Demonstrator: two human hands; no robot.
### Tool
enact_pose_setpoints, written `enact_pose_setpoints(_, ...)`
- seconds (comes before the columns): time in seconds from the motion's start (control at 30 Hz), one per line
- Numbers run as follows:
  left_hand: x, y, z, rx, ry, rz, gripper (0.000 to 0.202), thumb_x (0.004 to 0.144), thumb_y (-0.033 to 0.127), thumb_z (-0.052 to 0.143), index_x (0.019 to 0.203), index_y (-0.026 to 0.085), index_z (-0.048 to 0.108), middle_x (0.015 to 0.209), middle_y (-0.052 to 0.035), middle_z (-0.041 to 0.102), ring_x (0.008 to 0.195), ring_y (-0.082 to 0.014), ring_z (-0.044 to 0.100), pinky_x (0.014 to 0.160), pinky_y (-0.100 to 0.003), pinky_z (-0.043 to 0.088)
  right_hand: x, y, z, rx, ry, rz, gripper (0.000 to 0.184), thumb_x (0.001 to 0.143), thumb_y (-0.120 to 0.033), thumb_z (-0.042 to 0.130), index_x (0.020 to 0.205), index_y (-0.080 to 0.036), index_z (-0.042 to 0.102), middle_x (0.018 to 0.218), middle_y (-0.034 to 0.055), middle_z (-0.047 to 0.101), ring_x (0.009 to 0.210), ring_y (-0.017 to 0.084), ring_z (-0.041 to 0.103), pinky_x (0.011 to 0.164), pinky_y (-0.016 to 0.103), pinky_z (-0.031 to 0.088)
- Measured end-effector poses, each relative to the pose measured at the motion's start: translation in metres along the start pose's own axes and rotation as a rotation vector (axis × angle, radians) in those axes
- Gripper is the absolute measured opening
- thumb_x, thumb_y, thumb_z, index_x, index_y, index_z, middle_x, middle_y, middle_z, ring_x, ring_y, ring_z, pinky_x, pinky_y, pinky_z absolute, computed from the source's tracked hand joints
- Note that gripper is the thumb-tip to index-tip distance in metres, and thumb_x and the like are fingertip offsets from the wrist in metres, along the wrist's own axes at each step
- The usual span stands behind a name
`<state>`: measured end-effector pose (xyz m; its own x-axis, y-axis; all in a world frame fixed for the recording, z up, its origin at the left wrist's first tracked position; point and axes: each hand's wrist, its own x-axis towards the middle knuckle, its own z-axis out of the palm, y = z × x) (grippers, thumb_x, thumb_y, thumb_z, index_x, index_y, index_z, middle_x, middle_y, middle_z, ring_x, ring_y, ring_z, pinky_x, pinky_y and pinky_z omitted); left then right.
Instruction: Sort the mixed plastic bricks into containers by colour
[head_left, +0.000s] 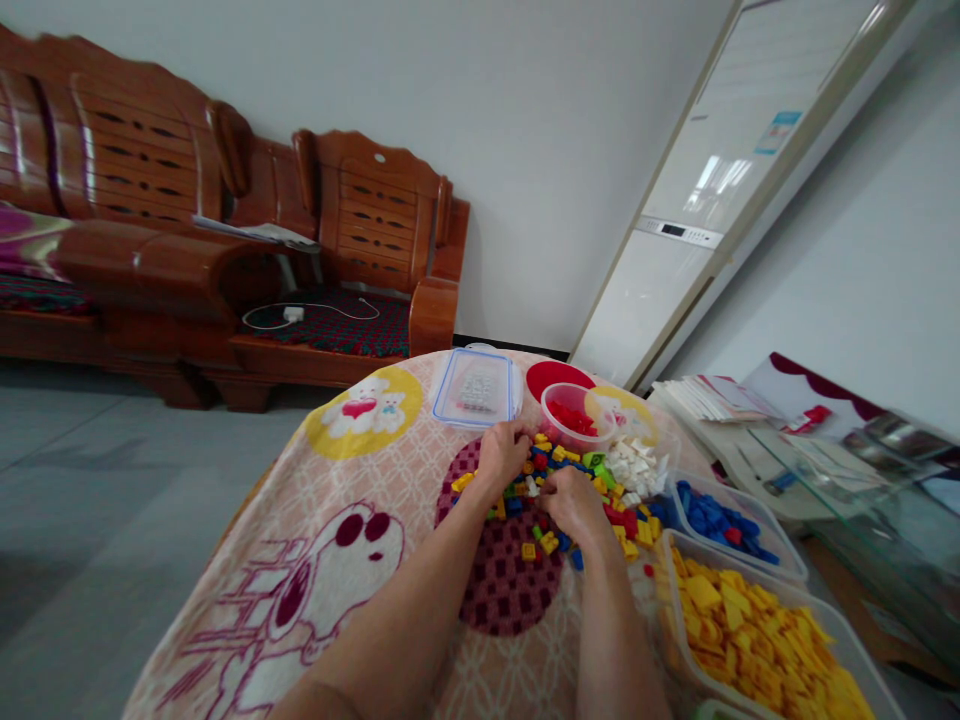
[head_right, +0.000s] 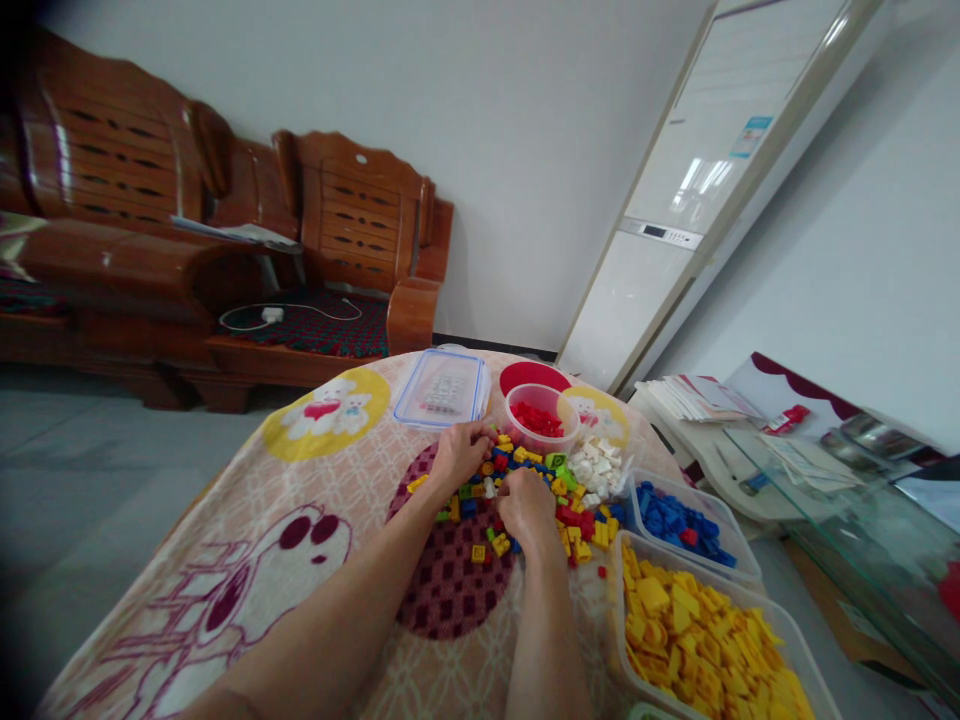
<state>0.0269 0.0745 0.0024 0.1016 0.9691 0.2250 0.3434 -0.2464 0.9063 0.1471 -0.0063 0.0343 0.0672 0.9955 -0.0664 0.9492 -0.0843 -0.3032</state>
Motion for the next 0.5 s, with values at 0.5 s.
enact_pose_setpoints(0.5,0.0,-0.001,-0.001,0.065,-0.01,0.021,0.026,0.077,0.016,0.048,0.083,0.017,0.073,0.067,-0.0011,0.069,0.064,-0.0119,0.061,0.062,-0.02,0.045,0.011,0.021,-0.006,1.434,0.458,0.083,0.033,0.06,-0.027,0.075,0.088,-0.013,0.064,0.072,0.0058,0.072,0.067,0.02,0.071,0.062,0.033,0.06)
